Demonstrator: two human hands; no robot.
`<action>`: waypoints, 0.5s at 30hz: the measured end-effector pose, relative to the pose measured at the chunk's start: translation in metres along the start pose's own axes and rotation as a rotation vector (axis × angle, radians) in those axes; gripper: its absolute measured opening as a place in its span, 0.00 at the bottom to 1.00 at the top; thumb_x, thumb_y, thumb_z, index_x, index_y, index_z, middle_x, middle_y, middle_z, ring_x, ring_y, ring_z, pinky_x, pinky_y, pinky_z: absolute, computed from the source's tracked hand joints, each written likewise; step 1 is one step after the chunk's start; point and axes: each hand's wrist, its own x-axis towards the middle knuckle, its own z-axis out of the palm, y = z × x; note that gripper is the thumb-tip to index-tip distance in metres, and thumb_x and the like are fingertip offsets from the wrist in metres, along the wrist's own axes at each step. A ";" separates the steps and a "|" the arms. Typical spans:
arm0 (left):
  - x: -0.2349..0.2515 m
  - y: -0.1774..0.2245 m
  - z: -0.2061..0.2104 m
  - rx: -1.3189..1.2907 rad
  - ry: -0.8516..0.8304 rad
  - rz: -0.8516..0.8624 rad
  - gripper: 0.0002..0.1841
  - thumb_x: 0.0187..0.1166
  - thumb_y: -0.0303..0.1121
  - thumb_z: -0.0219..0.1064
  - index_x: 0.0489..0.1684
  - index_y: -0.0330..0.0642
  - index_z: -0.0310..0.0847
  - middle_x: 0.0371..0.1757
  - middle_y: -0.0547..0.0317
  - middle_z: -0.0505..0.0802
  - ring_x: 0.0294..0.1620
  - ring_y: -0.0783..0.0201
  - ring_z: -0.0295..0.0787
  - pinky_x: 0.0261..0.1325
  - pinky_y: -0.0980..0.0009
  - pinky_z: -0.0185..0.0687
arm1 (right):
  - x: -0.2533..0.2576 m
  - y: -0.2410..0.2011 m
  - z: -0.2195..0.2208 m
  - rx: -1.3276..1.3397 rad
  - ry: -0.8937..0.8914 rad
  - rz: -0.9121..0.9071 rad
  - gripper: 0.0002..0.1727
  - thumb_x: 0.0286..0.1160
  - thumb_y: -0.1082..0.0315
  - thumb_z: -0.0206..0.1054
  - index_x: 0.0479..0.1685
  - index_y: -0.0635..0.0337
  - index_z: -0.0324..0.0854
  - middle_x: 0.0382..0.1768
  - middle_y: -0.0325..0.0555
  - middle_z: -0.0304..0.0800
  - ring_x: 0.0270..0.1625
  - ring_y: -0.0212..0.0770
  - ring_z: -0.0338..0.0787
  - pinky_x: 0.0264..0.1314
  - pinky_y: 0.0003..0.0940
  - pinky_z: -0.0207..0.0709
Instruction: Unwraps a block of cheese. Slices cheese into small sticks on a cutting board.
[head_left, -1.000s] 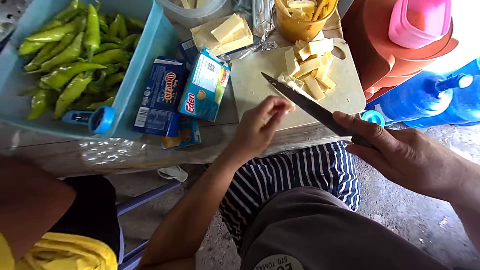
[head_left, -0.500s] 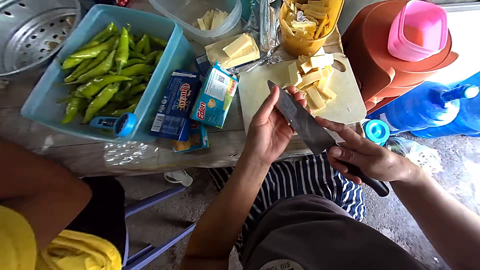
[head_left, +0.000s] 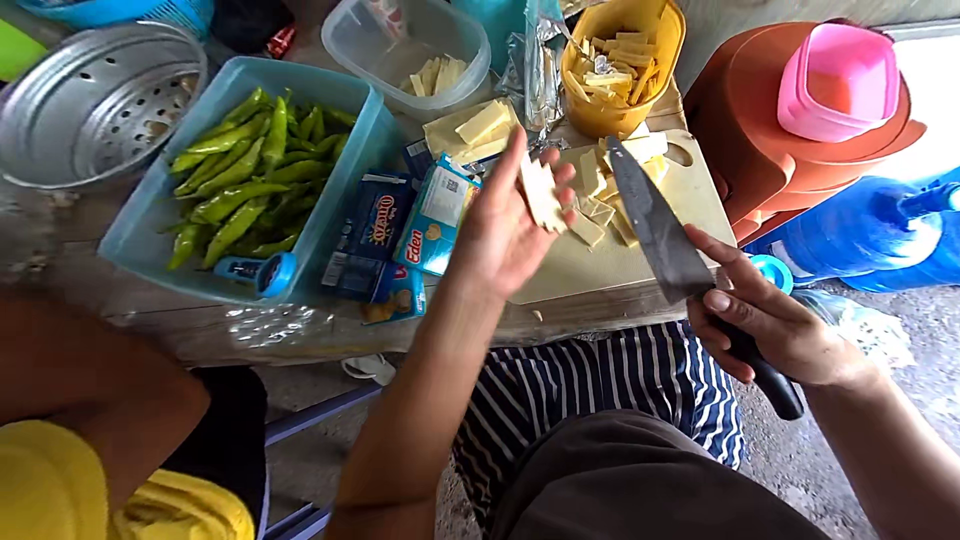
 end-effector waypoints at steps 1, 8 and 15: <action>0.007 0.017 -0.002 0.082 0.030 0.048 0.28 0.94 0.56 0.36 0.73 0.46 0.69 0.53 0.64 0.86 0.47 0.71 0.88 0.50 0.74 0.85 | -0.003 0.000 -0.002 0.002 0.020 -0.011 0.30 0.94 0.54 0.48 0.92 0.21 0.47 0.26 0.31 0.79 0.15 0.22 0.78 0.15 0.14 0.74; 0.118 0.112 -0.051 0.641 0.434 0.296 0.31 0.94 0.57 0.40 0.80 0.43 0.67 0.63 0.54 0.81 0.58 0.61 0.80 0.60 0.62 0.76 | -0.016 0.003 -0.006 0.000 0.149 -0.047 0.31 0.92 0.56 0.49 0.92 0.26 0.45 0.26 0.31 0.79 0.14 0.23 0.77 0.11 0.15 0.73; 0.136 0.122 -0.047 1.067 0.399 0.120 0.41 0.92 0.62 0.31 0.91 0.38 0.56 0.91 0.37 0.63 0.92 0.44 0.55 0.87 0.42 0.52 | -0.023 0.004 -0.007 -0.029 0.159 -0.048 0.31 0.92 0.54 0.50 0.91 0.27 0.46 0.25 0.29 0.78 0.14 0.22 0.77 0.12 0.15 0.72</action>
